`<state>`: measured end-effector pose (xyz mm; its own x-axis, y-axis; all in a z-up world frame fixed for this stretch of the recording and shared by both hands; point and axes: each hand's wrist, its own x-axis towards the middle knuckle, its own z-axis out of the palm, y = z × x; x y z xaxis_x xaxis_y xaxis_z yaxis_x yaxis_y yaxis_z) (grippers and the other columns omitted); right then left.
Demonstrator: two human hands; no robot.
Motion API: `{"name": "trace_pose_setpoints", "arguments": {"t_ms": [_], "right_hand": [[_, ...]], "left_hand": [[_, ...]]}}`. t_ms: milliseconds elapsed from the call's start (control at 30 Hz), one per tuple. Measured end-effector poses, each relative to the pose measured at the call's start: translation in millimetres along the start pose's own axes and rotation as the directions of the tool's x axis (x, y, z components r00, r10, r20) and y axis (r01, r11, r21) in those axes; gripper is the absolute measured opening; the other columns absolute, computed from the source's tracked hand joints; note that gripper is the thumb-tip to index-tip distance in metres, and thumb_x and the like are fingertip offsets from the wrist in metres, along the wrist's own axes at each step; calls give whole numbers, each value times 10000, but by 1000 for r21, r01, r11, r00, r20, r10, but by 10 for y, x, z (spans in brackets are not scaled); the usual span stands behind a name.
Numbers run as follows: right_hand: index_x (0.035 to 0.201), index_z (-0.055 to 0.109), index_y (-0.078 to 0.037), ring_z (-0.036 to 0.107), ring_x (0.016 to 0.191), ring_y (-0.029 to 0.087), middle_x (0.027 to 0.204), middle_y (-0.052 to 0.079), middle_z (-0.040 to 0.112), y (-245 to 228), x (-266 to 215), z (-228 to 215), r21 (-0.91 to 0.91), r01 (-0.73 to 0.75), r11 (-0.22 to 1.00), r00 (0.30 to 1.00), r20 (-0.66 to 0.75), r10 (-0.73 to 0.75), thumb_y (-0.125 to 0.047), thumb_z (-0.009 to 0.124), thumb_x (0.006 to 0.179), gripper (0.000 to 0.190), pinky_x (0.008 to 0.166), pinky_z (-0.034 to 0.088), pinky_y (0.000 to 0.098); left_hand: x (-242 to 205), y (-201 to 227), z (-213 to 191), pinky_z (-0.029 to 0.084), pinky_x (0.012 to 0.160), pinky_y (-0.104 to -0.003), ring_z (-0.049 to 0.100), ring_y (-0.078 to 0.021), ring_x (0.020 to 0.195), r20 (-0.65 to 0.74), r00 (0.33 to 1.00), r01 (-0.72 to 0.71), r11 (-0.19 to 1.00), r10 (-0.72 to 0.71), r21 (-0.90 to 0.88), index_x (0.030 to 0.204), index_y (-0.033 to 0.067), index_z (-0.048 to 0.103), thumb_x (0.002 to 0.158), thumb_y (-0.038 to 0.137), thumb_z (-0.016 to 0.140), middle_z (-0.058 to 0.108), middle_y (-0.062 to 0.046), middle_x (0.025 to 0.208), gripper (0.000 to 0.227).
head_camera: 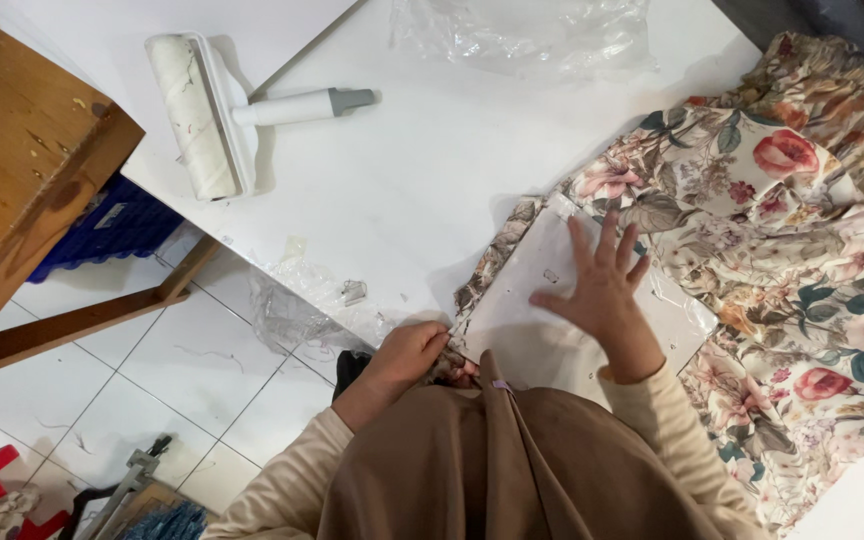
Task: The person folds a floral-patterned shirt on a white table using a rectangular board as a guide, then places the folded shirt into a clear plastic bag. The person repeats the folding and bagging process for additional shirts.
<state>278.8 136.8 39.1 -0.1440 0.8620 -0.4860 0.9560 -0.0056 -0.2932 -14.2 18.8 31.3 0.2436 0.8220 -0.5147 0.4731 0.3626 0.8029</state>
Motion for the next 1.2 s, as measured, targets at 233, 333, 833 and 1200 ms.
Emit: {"name": "trace_pose_setpoints", "arguments": {"t_ms": [233,333,833,1200], "right_hand": [[1653,189,-209,-202,1510,555,1695,299,-51,52,-172,435,134,1,991,992,-121,15,-723,825,591,1340,1085,-99,822],[1660,179,-210,-201,1513,549,1699,297,-66,80,-111,415,123,-7,992,991,-132,23,-730,822,592,1350,1082,-99,825],[1657,129,-266,-259,1493,529,1696,258,-131,41,-37,435,80,-20,997,996,-84,27,-738,825,587,1360,1058,-116,831],[1639,143,-322,-217,1522,492,1715,194,-112,39,-82,409,78,-38,996,994,-98,45,-773,813,556,1351,1073,-85,830]], "left_hand": [[-10,-36,23,522,767,-440,688,-370,876,15,1000,-12,1000,12,6,1052,36,690,970,262,578,712,-190,928,265],[5,-77,24,524,754,-441,690,-368,861,-10,1000,-20,1000,20,12,1067,41,690,956,272,594,713,-188,917,274],[-211,59,113,553,762,-370,723,-289,895,-177,981,-86,995,76,-53,1143,38,682,929,260,647,727,-147,992,311],[-731,-1112,782,485,952,-389,606,-372,1143,-28,998,-56,998,57,37,1269,-13,584,815,204,799,633,-202,1233,547]]}}
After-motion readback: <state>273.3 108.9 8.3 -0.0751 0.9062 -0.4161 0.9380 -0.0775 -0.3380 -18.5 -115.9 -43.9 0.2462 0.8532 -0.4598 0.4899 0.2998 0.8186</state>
